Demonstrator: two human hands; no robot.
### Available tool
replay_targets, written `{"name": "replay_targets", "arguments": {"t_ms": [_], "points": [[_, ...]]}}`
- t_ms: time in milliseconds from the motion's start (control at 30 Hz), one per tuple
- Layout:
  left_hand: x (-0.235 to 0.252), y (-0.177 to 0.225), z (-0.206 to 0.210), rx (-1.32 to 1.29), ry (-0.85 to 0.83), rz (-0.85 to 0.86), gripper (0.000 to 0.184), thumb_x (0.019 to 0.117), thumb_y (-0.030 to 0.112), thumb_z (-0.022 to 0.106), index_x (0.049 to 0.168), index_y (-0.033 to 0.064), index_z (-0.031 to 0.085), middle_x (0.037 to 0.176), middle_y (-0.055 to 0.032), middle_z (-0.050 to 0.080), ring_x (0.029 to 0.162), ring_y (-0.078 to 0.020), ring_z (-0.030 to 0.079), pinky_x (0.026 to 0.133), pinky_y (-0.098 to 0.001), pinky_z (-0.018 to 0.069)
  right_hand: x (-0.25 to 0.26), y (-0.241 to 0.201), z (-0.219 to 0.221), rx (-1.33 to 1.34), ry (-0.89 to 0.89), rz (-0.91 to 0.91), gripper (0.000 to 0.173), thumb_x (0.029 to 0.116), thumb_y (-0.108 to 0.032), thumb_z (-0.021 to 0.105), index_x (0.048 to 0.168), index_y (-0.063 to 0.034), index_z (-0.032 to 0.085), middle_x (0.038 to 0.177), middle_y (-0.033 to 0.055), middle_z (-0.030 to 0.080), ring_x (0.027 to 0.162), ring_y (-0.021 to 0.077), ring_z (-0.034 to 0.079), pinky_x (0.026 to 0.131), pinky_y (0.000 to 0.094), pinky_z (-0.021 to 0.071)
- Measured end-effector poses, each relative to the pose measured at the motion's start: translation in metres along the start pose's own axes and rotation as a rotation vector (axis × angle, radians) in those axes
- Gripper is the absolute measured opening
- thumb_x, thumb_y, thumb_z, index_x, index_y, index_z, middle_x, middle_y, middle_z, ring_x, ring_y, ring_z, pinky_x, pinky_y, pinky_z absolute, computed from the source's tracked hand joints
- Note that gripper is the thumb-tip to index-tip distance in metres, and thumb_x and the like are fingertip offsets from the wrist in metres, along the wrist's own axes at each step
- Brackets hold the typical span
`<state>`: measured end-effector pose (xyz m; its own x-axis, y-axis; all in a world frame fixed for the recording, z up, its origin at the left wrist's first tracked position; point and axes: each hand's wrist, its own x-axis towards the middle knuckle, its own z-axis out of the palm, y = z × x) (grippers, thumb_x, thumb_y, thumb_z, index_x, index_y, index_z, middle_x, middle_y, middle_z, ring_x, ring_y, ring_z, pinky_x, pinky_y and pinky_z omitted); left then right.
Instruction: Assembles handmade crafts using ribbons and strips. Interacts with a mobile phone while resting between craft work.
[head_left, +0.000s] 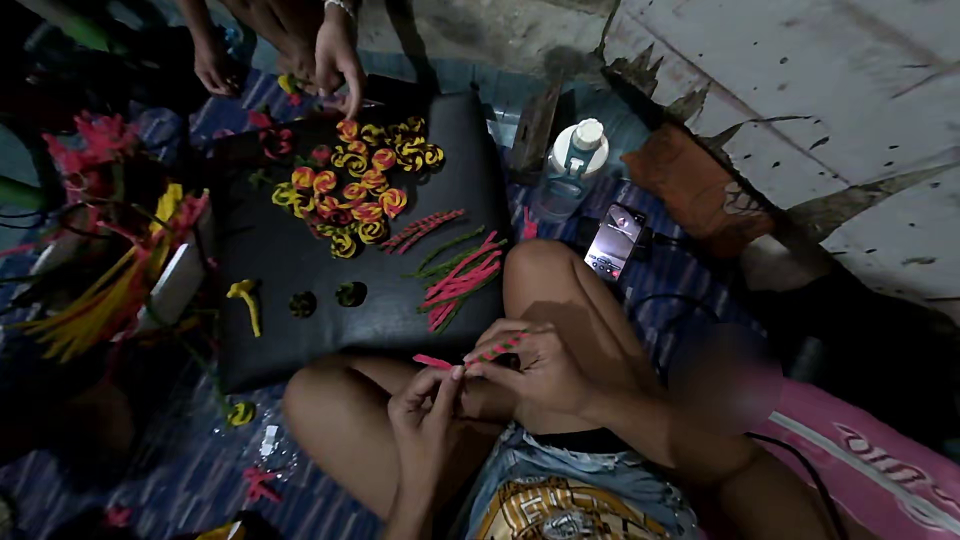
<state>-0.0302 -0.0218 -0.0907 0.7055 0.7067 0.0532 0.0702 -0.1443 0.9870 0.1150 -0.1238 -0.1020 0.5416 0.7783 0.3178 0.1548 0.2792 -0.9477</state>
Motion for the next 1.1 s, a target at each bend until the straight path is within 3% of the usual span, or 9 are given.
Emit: {"name": "replay_targets", "arguments": {"t_ms": [67, 133, 233, 300, 467, 667, 900, 1100], "points": [[0.000, -0.005, -0.002, 0.203, 0.028, 0.116, 0.021, 0.0983, 0.018, 0.063, 0.084, 0.0064, 0.073, 0.075, 0.0095, 0.067, 0.065, 0.0075, 0.060, 0.061, -0.0098, 0.0518, 0.001, -0.001, -0.002, -0.034, 0.002, 0.045, 0.017, 0.0918, -0.014, 0.076, 0.092, 0.0032, 0.076, 0.094, 0.0073, 0.074, 0.085, 0.0002, 0.068, 0.078, 0.0159, 0.0571], [0.000, -0.007, -0.004, 0.424, 0.070, 0.194, 0.025, 0.0976, 0.028, 0.066, 0.088, 0.0066, 0.075, 0.079, 0.0050, 0.069, 0.072, 0.0047, 0.060, 0.069, -0.0143, 0.0481, 0.001, 0.000, -0.002, -0.063, 0.033, 0.076, 0.017, 0.0911, -0.014, 0.076, 0.090, 0.0026, 0.076, 0.090, 0.0062, 0.074, 0.082, -0.0011, 0.067, 0.075, 0.0153, 0.0562], [0.001, -0.009, -0.005, 0.558, 0.071, 0.321, 0.030, 0.0967, 0.035, 0.068, 0.104, 0.0067, 0.073, 0.085, -0.0017, 0.072, 0.074, -0.0027, 0.062, 0.071, -0.0203, 0.0471, 0.001, 0.001, 0.000, -0.092, 0.104, 0.106, 0.018, 0.0917, -0.016, 0.074, 0.088, 0.0018, 0.074, 0.087, 0.0037, 0.072, 0.077, -0.0046, 0.063, 0.070, 0.0125, 0.0530], [0.001, -0.005, -0.002, 0.627, 0.043, 0.399, 0.027, 0.0989, 0.031, 0.067, 0.108, 0.0066, 0.073, 0.085, -0.0044, 0.073, 0.073, -0.0073, 0.063, 0.072, -0.0235, 0.0474, 0.000, 0.001, 0.001, -0.133, 0.141, 0.116, 0.019, 0.0916, -0.017, 0.074, 0.087, 0.0016, 0.074, 0.086, 0.0038, 0.073, 0.077, -0.0044, 0.063, 0.071, 0.0134, 0.0532], [0.004, 0.013, 0.017, 0.847, 0.077, 0.423, 0.012, 0.0946, 0.016, 0.065, 0.100, 0.0093, 0.074, 0.089, -0.0052, 0.074, 0.082, -0.0173, 0.070, 0.080, -0.0355, 0.0546, 0.002, -0.004, 0.000, -0.205, 0.158, 0.076, 0.014, 0.0895, -0.013, 0.074, 0.086, -0.0001, 0.074, 0.086, -0.0034, 0.074, 0.079, -0.0074, 0.066, 0.075, 0.0128, 0.0576], [0.015, 0.002, 0.030, 0.886, 0.140, 0.558, 0.007, 0.0920, 0.013, 0.066, 0.097, 0.0098, 0.071, 0.089, -0.0039, 0.073, 0.080, -0.0160, 0.069, 0.079, -0.0307, 0.0539, 0.008, -0.010, 0.002, -0.187, 0.230, 0.034, 0.005, 0.0843, -0.006, 0.076, 0.085, -0.0084, 0.072, 0.084, -0.0144, 0.072, 0.074, -0.0103, 0.065, 0.069, 0.0104, 0.0566], [0.022, 0.000, 0.024, 0.958, 0.005, 0.573, 0.017, 0.0835, 0.001, 0.069, 0.096, 0.0098, 0.075, 0.084, -0.0044, 0.073, 0.071, -0.0188, 0.070, 0.069, -0.0347, 0.0551, 0.009, -0.007, -0.008, -0.263, 0.156, 0.105, 0.006, 0.0845, -0.003, 0.075, 0.087, 0.0025, 0.075, 0.084, -0.0053, 0.073, 0.069, -0.0089, 0.064, 0.065, 0.0112, 0.0563], [0.027, -0.010, 0.012, 0.813, 0.081, 0.867, 0.018, 0.0999, 0.009, 0.058, 0.106, 0.0103, 0.075, 0.092, -0.0032, 0.076, 0.071, -0.0146, 0.066, 0.075, -0.0283, 0.0507, 0.016, -0.036, -0.007, -0.253, 0.174, 0.292, 0.003, 0.0887, -0.002, 0.071, 0.089, 0.0016, 0.072, 0.071, -0.0079, 0.071, 0.056, -0.0080, 0.059, 0.054, 0.0117, 0.0523]]}}
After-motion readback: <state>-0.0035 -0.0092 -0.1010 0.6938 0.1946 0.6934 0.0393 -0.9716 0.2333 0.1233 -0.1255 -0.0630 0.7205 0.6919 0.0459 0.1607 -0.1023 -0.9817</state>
